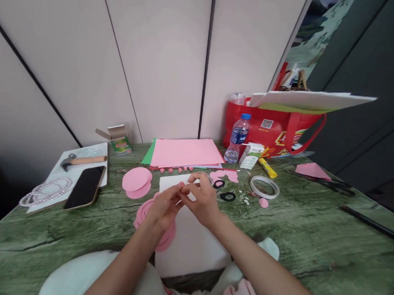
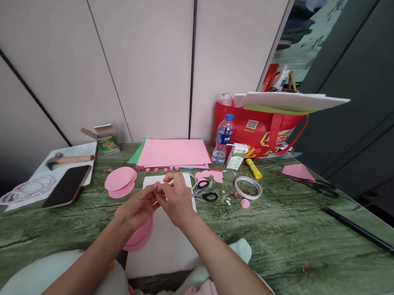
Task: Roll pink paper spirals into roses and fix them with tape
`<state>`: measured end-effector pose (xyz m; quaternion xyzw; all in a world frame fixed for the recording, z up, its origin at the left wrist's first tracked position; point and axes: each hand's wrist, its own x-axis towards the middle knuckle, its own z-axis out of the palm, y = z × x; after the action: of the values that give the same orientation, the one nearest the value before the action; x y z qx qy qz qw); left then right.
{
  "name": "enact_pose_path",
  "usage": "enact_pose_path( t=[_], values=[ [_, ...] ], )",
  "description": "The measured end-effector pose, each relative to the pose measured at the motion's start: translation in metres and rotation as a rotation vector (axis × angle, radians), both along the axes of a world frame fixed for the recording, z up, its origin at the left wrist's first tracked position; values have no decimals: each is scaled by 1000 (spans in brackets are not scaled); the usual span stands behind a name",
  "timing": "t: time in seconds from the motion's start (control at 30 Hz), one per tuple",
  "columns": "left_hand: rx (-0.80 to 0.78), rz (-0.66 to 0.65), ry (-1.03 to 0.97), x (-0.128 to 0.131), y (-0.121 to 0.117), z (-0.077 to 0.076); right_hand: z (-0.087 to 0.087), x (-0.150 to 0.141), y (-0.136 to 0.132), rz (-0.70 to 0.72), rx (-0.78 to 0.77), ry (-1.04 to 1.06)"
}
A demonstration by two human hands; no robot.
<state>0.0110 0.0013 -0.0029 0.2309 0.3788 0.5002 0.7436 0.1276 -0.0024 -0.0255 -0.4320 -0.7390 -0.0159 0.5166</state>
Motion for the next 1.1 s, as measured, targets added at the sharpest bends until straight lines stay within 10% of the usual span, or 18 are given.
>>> enact_pose_path(
  t=[0.47,1.1],
  values=[
    [-14,42,-35,1,0,0,-1,3,4,69,59,-48],
    [199,162,122,-1,2,-6,3,0,8,432,-659,853]
  ],
)
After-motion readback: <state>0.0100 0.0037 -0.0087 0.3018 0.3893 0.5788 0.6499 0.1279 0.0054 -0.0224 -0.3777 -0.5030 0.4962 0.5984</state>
